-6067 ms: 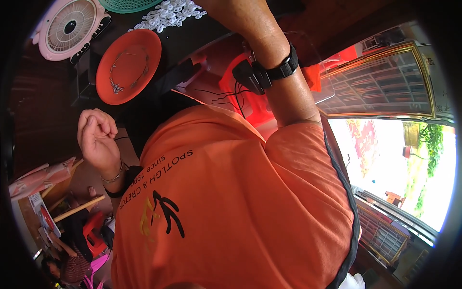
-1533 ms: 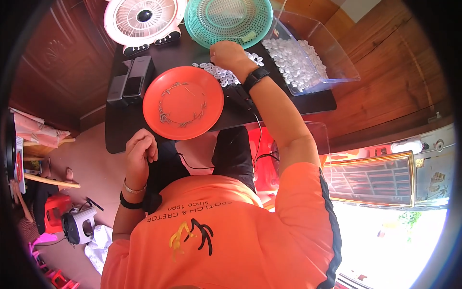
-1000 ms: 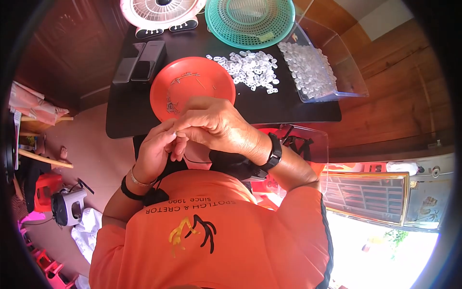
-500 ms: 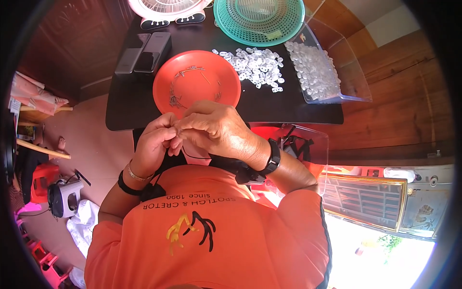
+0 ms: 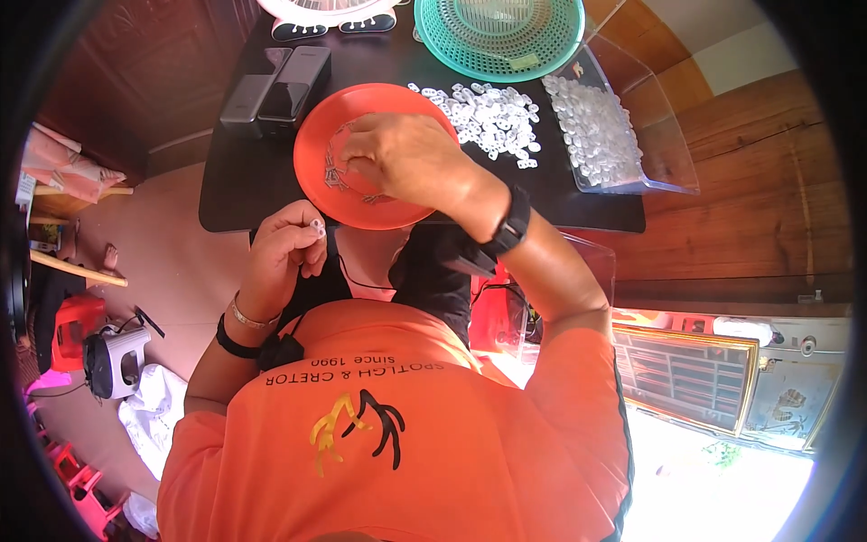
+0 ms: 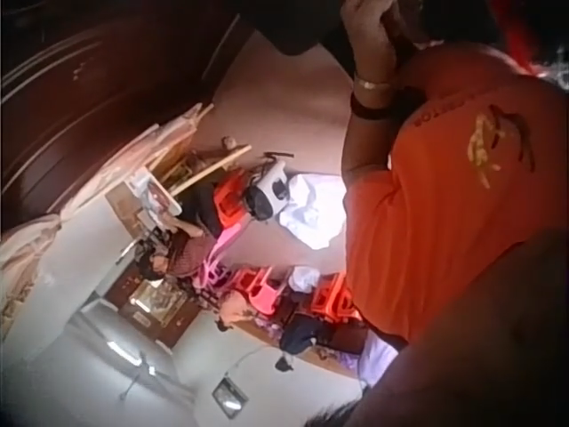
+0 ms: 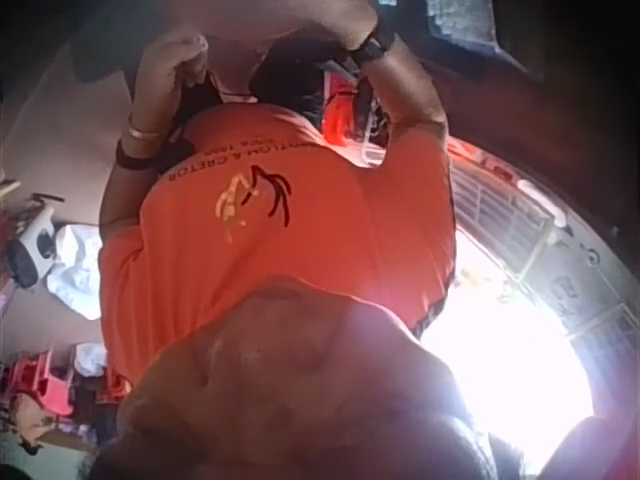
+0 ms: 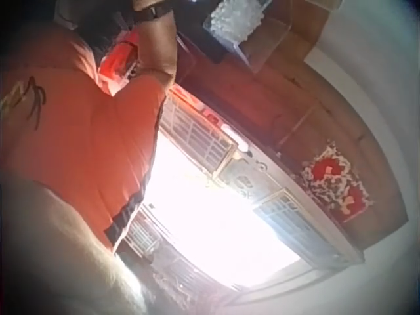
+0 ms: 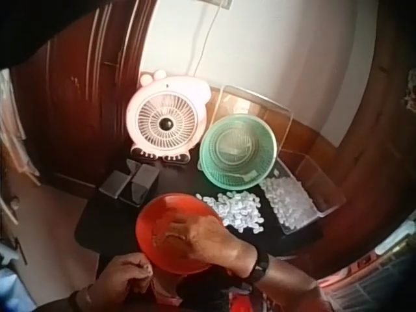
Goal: Assembling small white plastic pieces by hand on a red plate at a desk.
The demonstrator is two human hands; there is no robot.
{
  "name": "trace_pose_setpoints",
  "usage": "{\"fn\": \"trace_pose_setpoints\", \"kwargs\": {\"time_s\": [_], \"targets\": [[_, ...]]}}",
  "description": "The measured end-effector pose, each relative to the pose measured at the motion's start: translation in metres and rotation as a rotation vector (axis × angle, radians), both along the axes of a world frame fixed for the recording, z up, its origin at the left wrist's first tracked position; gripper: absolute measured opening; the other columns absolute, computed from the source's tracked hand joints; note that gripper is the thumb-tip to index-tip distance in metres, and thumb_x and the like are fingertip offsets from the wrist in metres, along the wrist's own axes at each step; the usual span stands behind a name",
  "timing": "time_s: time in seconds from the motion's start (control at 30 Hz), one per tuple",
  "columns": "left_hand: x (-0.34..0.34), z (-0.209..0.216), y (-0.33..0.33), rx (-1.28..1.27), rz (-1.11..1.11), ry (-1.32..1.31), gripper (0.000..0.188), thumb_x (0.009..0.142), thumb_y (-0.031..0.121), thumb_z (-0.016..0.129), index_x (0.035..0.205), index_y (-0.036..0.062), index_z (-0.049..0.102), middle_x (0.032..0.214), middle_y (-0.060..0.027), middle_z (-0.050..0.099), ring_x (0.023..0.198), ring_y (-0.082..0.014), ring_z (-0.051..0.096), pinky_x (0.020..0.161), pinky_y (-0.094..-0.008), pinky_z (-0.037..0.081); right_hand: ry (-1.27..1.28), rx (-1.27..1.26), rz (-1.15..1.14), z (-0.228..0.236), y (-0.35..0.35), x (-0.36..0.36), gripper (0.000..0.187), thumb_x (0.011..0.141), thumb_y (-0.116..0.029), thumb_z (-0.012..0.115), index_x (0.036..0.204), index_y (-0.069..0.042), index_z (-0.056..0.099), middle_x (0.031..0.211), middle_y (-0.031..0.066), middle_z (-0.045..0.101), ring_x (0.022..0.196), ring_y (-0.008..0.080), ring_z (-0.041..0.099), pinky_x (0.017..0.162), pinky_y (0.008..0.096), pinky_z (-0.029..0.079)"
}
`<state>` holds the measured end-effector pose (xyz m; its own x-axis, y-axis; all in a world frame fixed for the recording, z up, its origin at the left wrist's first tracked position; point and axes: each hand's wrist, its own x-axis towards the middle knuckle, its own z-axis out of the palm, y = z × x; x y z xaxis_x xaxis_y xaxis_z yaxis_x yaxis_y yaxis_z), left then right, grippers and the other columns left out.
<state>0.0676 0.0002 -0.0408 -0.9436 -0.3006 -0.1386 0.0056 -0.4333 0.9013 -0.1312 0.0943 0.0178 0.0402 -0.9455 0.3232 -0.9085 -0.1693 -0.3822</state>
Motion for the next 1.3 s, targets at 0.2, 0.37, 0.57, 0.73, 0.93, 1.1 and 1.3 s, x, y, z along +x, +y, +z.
{"fn": "trace_pose_setpoints", "kwargs": {"time_s": [0.2,0.37,0.57,0.73,0.93,1.1,1.3], "targets": [[0.004,-0.001,-0.001,0.048,0.056,-0.029,0.014,0.085,0.014,0.051,0.075,0.0054,0.052,0.060,0.0011,0.049,0.051,-0.0070,0.047,0.046,-0.0199,0.033,0.101,0.122,0.025,-0.024,-0.021,-0.011,0.010,0.078,-0.013,0.063,0.085,-0.008,0.066,0.088,0.0072,0.063,0.079,0.0292,0.062,0.069,0.0395,0.049],[0.004,-0.004,0.000,0.021,0.101,-0.029,0.014,0.085,0.015,0.049,0.077,0.0047,0.052,0.058,0.0003,0.045,0.047,-0.0091,0.045,0.043,-0.0203,0.032,0.073,0.230,0.029,-0.028,-0.028,-0.011,0.008,0.078,-0.010,0.058,0.084,-0.006,0.060,0.089,0.0072,0.062,0.087,0.0283,0.060,0.075,0.0397,0.048],[0.002,-0.002,0.003,0.039,0.095,-0.020,0.015,0.088,0.017,0.050,0.080,0.0048,0.052,0.058,0.0008,0.046,0.047,-0.0085,0.044,0.043,-0.0201,0.032,0.126,0.173,0.023,-0.035,-0.023,-0.007,0.010,0.078,-0.011,0.057,0.086,-0.004,0.058,0.088,0.0108,0.060,0.089,0.0313,0.059,0.077,0.0418,0.048],[0.002,-0.004,0.006,0.035,0.085,-0.028,0.015,0.089,0.017,0.050,0.081,0.0048,0.053,0.058,0.0006,0.045,0.047,-0.0086,0.044,0.043,-0.0203,0.032,0.291,0.160,-0.065,-0.034,-0.009,-0.001,0.012,0.081,-0.010,0.054,0.090,-0.004,0.056,0.088,0.0152,0.059,0.085,0.0336,0.060,0.072,0.0421,0.049],[-0.001,-0.002,0.010,0.030,0.072,-0.038,0.015,0.088,0.017,0.050,0.081,0.0047,0.053,0.058,0.0007,0.044,0.047,-0.0089,0.043,0.044,-0.0208,0.033,0.350,0.155,-0.089,-0.032,-0.006,0.002,0.011,0.082,-0.009,0.052,0.090,-0.002,0.054,0.084,0.0180,0.060,0.075,0.0356,0.061,0.065,0.0429,0.049],[-0.002,-0.001,0.012,0.026,0.053,-0.059,0.015,0.088,0.017,0.050,0.080,0.0046,0.053,0.058,0.0008,0.044,0.047,-0.0090,0.044,0.043,-0.0209,0.032,0.200,0.146,-0.013,-0.030,-0.009,-0.005,0.011,0.078,-0.005,0.053,0.089,-0.003,0.054,0.080,0.0174,0.060,0.073,0.0365,0.061,0.064,0.0444,0.048],[-0.001,-0.003,0.011,0.028,0.073,-0.061,0.016,0.087,0.018,0.051,0.079,0.0048,0.053,0.058,0.0008,0.044,0.046,-0.0091,0.043,0.043,-0.0212,0.032,0.147,0.220,-0.062,-0.030,-0.004,-0.009,0.013,0.075,-0.004,0.055,0.088,-0.002,0.055,0.081,0.0166,0.061,0.075,0.0365,0.061,0.067,0.0453,0.048]]}}
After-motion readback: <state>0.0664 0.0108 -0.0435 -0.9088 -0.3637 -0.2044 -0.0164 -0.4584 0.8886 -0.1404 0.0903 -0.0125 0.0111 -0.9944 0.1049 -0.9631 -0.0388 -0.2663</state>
